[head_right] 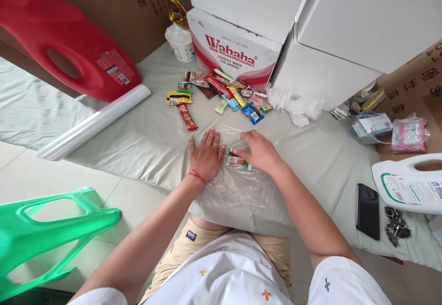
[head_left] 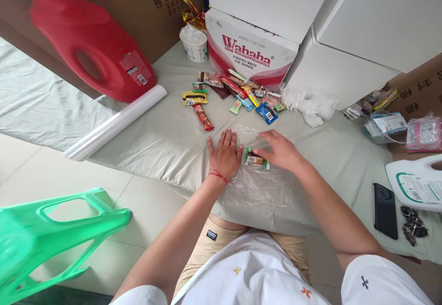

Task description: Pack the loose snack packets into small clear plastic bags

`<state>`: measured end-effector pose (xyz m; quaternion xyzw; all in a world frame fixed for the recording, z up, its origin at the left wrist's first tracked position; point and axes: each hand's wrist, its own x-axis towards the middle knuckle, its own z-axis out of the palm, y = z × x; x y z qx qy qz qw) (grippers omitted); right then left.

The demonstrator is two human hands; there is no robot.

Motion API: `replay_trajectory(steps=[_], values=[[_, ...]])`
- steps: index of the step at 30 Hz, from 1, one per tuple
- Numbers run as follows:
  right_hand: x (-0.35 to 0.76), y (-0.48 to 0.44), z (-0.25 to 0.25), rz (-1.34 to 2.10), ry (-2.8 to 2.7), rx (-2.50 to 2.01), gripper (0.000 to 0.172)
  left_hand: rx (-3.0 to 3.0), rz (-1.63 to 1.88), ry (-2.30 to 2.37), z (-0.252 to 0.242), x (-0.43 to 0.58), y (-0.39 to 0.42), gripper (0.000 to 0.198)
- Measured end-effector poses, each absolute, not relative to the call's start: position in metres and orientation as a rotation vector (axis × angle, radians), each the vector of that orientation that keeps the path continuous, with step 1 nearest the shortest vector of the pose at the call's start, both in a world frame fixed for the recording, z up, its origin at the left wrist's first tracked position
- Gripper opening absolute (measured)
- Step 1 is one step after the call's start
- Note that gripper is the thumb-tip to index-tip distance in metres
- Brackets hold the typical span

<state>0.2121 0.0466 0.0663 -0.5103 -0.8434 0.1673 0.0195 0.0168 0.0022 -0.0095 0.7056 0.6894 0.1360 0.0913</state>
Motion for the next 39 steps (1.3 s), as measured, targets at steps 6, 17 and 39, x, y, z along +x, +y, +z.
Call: replay_trajectory(steps=[6,17,39], values=[[0.207,0.104,0.044,0.326,-2.679,-1.689,0.049,2.079,0.407,2.056,-0.009,0.016,0.003,0.062],[0.192,0.107,0.055,0.815,-2.492,-1.345,0.013,1.830,0.719,2.112,-0.010,0.005,0.002,0.067],[0.217,-0.012,0.035,0.297,-2.888,-0.992,0.038,1.339,1.254,1.960,-0.019,-0.032,0.003,0.036]])
